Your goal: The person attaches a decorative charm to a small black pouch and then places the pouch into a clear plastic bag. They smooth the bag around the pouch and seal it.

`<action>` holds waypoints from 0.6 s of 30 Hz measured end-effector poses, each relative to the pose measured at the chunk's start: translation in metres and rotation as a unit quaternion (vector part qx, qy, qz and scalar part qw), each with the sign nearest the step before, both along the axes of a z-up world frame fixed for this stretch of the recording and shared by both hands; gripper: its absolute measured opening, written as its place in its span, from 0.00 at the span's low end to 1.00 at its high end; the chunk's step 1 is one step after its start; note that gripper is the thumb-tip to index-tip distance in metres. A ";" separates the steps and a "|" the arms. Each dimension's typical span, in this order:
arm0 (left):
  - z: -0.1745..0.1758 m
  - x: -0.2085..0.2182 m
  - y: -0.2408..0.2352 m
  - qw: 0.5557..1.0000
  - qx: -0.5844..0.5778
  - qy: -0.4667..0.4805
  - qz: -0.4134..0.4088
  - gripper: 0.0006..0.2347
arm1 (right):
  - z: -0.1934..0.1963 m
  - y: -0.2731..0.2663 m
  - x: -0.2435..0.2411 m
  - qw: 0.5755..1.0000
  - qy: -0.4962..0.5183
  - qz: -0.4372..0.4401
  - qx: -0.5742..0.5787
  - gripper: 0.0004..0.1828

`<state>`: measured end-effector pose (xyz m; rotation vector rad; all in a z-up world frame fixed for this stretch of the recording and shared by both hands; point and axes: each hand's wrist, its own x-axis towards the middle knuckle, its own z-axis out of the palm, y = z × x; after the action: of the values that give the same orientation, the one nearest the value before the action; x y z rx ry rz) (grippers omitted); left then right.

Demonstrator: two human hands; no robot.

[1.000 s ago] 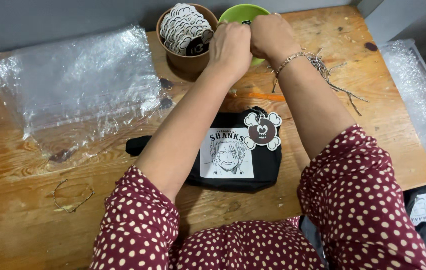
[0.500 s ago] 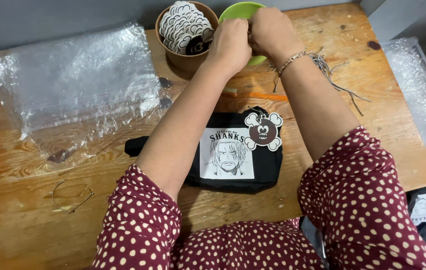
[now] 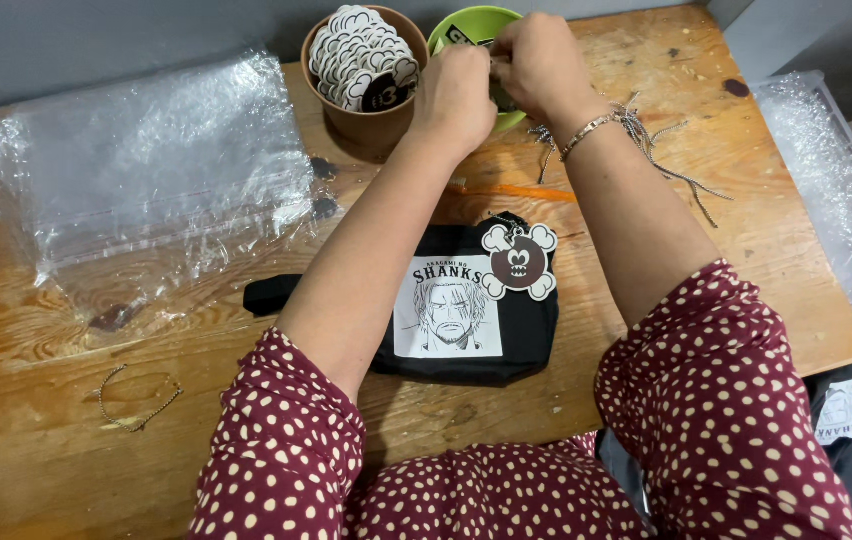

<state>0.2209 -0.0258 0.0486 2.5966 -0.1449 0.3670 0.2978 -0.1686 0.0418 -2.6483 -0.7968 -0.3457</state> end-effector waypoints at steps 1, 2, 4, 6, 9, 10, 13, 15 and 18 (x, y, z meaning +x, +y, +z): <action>0.004 -0.003 -0.001 1.000 0.000 0.000 0.001 0.08 | 0.004 0.001 -0.004 1.000 0.000 0.001 0.000 0.10; 0.009 -0.005 -0.002 1.000 -0.022 -0.005 0.001 0.09 | 0.007 0.002 -0.008 0.999 0.012 -0.033 -0.005 0.07; 0.008 -0.005 -0.002 0.999 -0.044 -0.008 0.001 0.10 | 0.011 0.002 -0.013 0.997 0.026 -0.067 -0.011 0.05; 0.000 0.002 0.000 0.996 -0.075 -0.038 0.013 0.09 | 0.012 0.000 -0.014 0.996 0.015 -0.074 0.042 0.11; 0.007 -0.004 0.002 0.995 -0.092 -0.011 0.027 0.07 | -0.002 -0.007 0.003 0.992 0.030 -0.042 0.118 0.27; 0.004 -0.001 0.001 0.995 -0.092 -0.011 0.027 0.07 | -0.003 -0.008 0.004 0.992 0.029 -0.042 0.118 0.27; -0.001 0.003 0.002 0.994 -0.100 -0.038 0.012 0.05 | 0.000 -0.007 0.000 0.981 0.076 -0.055 0.168 0.25; 0.000 0.001 0.001 0.993 -0.112 -0.025 -0.001 0.05 | 0.010 -0.006 -0.009 0.938 0.224 -0.027 0.264 0.18; -0.005 0.003 0.002 0.992 -0.114 -0.049 -0.007 0.06 | 0.025 -0.002 -0.022 0.895 0.303 -0.027 0.325 0.14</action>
<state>0.2242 -0.0235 0.0434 2.3533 -0.1454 0.4783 0.2754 -0.1706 0.0668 -1.9578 -0.3162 0.1850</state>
